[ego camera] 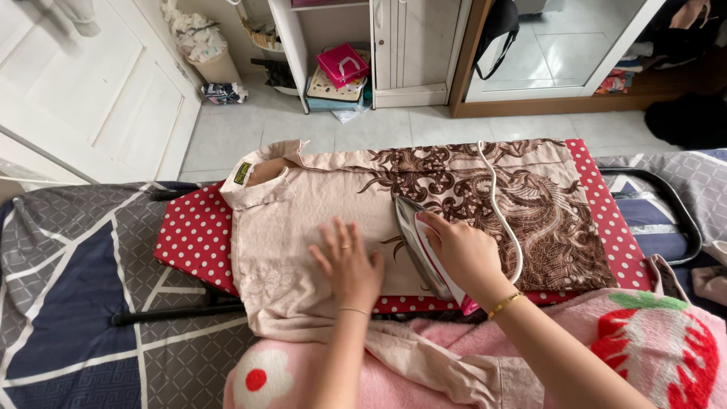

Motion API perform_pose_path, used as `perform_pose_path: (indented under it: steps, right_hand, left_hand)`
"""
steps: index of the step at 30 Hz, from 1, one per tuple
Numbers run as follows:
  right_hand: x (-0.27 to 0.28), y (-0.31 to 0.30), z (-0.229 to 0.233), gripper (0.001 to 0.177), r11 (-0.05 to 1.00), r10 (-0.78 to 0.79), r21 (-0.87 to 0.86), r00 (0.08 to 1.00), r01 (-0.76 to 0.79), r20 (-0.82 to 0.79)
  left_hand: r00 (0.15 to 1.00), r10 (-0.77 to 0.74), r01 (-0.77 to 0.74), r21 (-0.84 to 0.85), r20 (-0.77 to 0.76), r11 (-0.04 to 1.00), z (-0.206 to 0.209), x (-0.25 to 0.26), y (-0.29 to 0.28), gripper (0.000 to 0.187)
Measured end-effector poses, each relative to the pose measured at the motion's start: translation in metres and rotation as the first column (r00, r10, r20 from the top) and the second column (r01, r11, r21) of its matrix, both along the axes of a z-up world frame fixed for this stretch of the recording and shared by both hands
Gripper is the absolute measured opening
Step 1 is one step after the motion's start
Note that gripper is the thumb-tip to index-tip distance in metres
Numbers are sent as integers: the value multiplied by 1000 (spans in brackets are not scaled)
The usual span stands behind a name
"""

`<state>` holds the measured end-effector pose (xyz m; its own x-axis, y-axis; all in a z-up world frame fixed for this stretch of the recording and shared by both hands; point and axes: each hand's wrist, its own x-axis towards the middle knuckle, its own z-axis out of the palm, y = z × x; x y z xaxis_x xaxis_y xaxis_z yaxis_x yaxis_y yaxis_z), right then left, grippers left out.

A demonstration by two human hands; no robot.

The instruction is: The person irons a beige shirt with a brown pattern on a red polka-dotted ironing board. They smooth the fabric, adjust the shirt, and use a pink and white iron to press the garment, focusing on the main body and collar area.

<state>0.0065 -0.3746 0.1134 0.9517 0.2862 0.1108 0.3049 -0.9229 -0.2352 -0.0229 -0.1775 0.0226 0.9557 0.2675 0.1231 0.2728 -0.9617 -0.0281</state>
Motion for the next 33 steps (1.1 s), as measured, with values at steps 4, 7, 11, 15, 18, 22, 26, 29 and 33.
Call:
perform_pose_path:
  steps: [4,7,11,15,18,22,26,29,33]
  right_hand:
    - [23,2,-3,33,999,18,33,999,-19,32]
    - [47,3,-7,33,999,34,33,997,-37,75]
    - [52,-9,-7,34,1000,-4,15,997,3,75]
    - [22,-41,-7,35,999,-9,-42,999,11,43]
    - [24,-53,-9,35,998,-38,-52,999,37,-4]
    - [57,-56,-14,33,998,-48,-21,992,51,121]
    - [69,-58,-16,34,997,-72,-26,991,75,114]
    - [52,-69,-12,36,994,-86,-57,994,90,62]
    - [39,-97,-6,37,988,-100,-117,994,105,52]
  left_hand:
    - [960,-145,178,-124,238,976,-17,-5,-32,57]
    - [970,-138,170,-152,201,974,-10,-13,-29,55]
    - [944,-174,206,-92,281,974,-1,-11,-28,61]
    - [939,-171,204,-83,299,975,-2,-13,-29,70]
    - [957,-152,184,-110,247,977,-1,-13,-30,74]
    - [947,-157,190,-96,279,977,1,-13,-29,76]
    - [943,-161,192,-83,292,978,0,-14,-30,76]
    - [945,-159,189,-78,287,979,-2,-12,-29,77]
    - [953,-159,180,-59,257,982,-5,-11,-29,78]
